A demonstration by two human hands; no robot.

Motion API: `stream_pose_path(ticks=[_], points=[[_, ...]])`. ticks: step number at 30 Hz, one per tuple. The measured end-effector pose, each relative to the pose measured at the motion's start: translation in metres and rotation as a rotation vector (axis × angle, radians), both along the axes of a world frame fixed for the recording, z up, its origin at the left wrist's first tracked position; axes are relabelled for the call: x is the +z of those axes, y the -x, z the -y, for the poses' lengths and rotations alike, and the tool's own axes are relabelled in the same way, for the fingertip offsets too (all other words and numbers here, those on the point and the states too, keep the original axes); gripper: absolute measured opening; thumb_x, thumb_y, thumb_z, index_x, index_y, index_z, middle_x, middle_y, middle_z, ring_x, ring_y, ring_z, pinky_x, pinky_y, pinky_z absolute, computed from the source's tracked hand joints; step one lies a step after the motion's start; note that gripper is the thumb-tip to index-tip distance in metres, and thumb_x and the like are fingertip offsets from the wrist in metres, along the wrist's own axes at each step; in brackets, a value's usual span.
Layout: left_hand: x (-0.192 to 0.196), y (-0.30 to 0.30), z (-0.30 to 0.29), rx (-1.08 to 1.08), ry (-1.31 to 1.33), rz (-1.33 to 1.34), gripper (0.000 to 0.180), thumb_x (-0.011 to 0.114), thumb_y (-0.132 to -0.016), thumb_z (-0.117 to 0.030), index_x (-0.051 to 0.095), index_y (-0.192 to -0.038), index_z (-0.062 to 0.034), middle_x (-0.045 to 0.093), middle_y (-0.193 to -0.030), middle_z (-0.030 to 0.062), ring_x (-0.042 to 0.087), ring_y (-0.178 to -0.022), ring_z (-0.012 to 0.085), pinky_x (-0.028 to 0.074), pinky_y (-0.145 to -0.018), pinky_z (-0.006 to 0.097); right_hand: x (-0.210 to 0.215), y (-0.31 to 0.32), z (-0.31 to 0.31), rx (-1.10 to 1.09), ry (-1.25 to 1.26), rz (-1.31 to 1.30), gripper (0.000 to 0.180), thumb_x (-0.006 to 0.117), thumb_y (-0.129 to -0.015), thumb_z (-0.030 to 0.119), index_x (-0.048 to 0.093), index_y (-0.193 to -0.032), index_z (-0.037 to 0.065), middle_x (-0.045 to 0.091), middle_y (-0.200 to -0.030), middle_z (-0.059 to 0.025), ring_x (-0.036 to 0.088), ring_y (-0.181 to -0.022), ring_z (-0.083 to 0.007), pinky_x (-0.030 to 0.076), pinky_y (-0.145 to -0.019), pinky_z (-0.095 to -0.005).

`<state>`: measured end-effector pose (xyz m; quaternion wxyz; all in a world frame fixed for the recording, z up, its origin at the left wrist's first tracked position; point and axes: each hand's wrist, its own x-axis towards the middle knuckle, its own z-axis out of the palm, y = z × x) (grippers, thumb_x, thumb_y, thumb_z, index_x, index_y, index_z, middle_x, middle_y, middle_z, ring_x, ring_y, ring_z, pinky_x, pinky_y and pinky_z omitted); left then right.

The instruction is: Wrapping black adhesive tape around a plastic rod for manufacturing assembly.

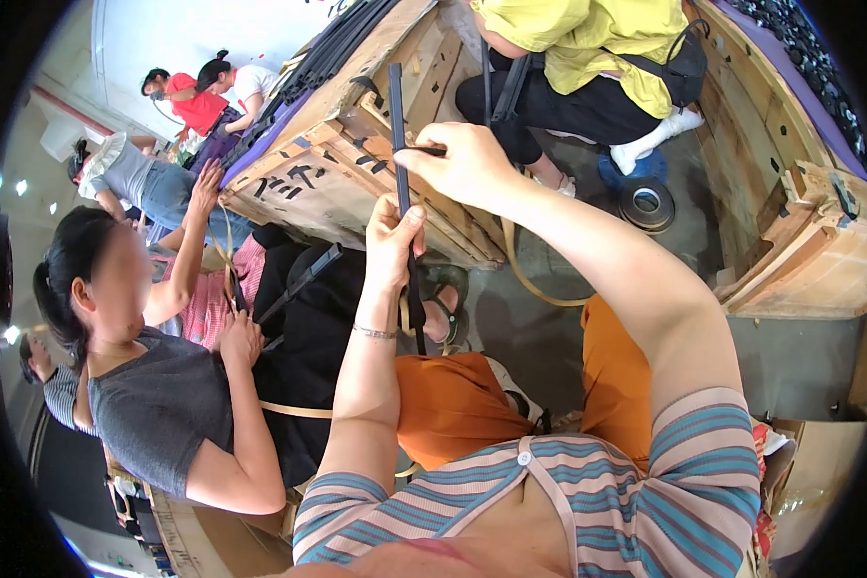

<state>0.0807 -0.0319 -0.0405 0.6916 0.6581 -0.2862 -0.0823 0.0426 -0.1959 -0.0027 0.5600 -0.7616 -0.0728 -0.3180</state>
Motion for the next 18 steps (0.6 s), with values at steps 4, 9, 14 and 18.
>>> stream_pose_path(ticks=[4,9,14,18], points=[[0.005,-0.005,-0.005,-0.077,0.052,-0.069,0.018,0.057,-0.087,-0.020,0.050,-0.082,-0.0046,0.049,-0.060,0.0002,0.042,-0.043,0.0059,0.034,-0.043,0.018,-0.002,0.002,0.015,0.064,0.037,0.066,0.015,0.060,-0.084,0.014,0.061,-0.080,-0.001,0.054,-0.064,0.0015,0.044,-0.060,-0.0022,0.037,-0.053,-0.0195],[0.008,-0.006,-0.004,-0.123,0.085,-0.167,0.021,0.052,-0.089,-0.022,0.054,-0.085,-0.0020,0.050,-0.060,0.0017,0.046,-0.046,0.0084,0.035,-0.043,0.019,0.002,0.010,0.017,0.049,0.047,0.008,0.016,0.059,-0.085,0.014,0.063,-0.081,-0.001,0.055,-0.065,0.0000,0.044,-0.060,-0.0030,0.037,-0.053,-0.0200],[0.009,-0.005,0.000,-0.208,0.056,-0.187,0.032,0.049,-0.090,-0.031,0.052,-0.089,0.0010,0.049,-0.060,0.0042,0.045,-0.047,0.0119,0.036,-0.046,0.022,0.002,0.009,0.021,0.040,0.046,-0.009,0.018,0.059,-0.085,0.015,0.063,-0.081,-0.002,0.056,-0.066,-0.0012,0.045,-0.059,-0.0035,0.038,-0.053,-0.0204],[0.008,-0.006,0.001,-0.257,0.078,-0.203,0.037,0.047,-0.090,-0.034,0.052,-0.090,0.0026,0.049,-0.060,0.0048,0.045,-0.048,0.0126,0.036,-0.048,0.023,0.004,0.011,0.020,0.041,0.060,-0.009,0.018,0.058,-0.085,0.015,0.063,-0.081,-0.002,0.057,-0.067,-0.0014,0.047,-0.060,-0.0039,0.039,-0.053,-0.0201]])
